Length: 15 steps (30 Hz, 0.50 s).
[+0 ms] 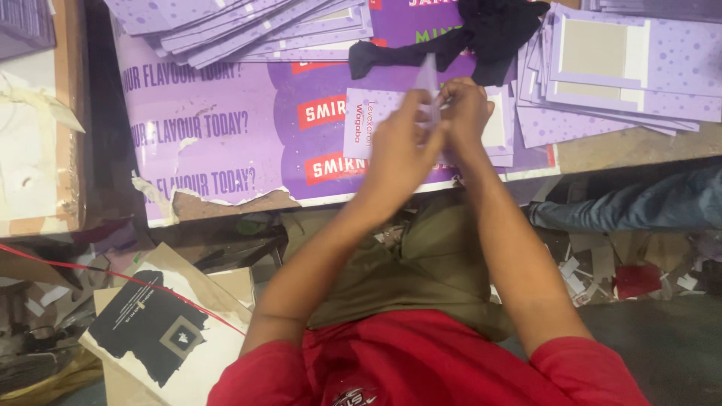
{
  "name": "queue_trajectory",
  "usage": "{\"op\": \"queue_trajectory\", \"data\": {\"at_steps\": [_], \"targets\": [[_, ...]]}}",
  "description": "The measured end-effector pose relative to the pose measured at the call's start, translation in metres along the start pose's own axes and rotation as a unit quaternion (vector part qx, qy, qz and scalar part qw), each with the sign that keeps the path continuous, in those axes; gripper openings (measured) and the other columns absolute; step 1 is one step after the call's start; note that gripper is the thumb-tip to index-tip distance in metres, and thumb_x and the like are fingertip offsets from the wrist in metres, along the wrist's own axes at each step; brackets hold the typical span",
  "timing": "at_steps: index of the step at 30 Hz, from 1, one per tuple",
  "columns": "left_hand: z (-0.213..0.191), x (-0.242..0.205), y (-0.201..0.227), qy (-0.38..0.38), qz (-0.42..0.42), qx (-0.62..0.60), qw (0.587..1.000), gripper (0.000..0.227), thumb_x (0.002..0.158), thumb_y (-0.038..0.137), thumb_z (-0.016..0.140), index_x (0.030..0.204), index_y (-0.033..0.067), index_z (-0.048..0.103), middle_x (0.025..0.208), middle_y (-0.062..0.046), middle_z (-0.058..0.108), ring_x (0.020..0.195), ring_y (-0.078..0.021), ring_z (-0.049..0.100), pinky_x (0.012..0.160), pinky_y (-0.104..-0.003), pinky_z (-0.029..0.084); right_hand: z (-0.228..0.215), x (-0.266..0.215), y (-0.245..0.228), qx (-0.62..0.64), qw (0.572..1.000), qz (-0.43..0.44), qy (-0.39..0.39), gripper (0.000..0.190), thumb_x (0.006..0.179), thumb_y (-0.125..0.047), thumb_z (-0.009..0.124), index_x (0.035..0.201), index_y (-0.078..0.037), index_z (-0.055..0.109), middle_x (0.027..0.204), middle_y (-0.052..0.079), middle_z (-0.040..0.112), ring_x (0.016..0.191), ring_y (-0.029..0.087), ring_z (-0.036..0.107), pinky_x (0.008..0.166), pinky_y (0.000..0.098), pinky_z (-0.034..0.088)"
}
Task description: The person sits on the floor and repeatedly folds small purple paper sheets by hand, stacking the finished pieces into a pile. The person occasionally adjusts the stack and continues folding individual sheets.
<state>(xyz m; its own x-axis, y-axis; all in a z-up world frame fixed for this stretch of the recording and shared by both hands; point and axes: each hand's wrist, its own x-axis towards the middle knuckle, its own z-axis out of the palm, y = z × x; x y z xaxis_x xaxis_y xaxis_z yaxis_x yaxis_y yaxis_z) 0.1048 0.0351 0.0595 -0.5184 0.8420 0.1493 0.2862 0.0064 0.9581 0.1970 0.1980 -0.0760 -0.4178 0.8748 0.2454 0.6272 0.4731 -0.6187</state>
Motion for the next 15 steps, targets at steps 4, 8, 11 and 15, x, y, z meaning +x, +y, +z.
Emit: {"op": "queue_trajectory", "data": {"at_steps": [4,8,11,15], "targets": [[0.029,-0.003,0.013,0.037,0.085,0.04,0.995,0.046,0.089,0.016,0.075,0.125,0.003,0.05,0.1,-0.026,0.071,0.089,-0.0398,0.074,0.075,-0.045,0.059,-0.004,0.006,0.02,-0.022,0.998,-0.042,-0.046,0.01,0.09,-0.019,0.078,0.098,-0.016,0.076,0.106,0.0,0.071,0.108,0.026,0.063,0.088,0.0448,0.036],[0.01,-0.003,-0.003,0.06,-0.011,0.045,0.997,0.048,0.084,0.009,0.072,0.125,0.0009,0.049,0.101,-0.025,0.072,0.087,-0.0418,0.074,0.073,-0.048,0.058,-0.013,-0.004,-0.005,0.021,0.998,-0.063,-0.008,0.033,0.065,-0.03,0.091,0.09,-0.013,0.075,0.1,0.0,0.072,0.101,0.026,0.063,0.089,0.0441,0.037],[-0.039,-0.004,-0.042,0.105,-0.104,0.118,0.982,0.047,0.084,0.009,0.068,0.127,-0.0004,0.052,0.087,-0.019,0.073,0.077,-0.0334,0.075,0.067,-0.044,0.058,-0.029,-0.008,-0.027,0.002,0.997,-0.069,-0.044,0.031,0.07,-0.032,0.091,0.095,-0.017,0.08,0.107,0.001,0.071,0.108,0.026,0.06,0.089,0.0455,0.034],[-0.076,-0.013,-0.093,0.089,-0.177,0.076,0.977,0.036,0.078,0.012,0.077,0.109,-0.0008,0.067,0.075,-0.013,0.074,0.067,-0.0246,0.074,0.063,-0.038,0.056,-0.044,-0.011,-0.047,0.084,0.984,-0.104,-0.115,0.036,0.08,-0.03,0.084,0.112,-0.018,0.077,0.121,0.001,0.068,0.118,0.022,0.059,0.108,0.0456,0.033]]}}
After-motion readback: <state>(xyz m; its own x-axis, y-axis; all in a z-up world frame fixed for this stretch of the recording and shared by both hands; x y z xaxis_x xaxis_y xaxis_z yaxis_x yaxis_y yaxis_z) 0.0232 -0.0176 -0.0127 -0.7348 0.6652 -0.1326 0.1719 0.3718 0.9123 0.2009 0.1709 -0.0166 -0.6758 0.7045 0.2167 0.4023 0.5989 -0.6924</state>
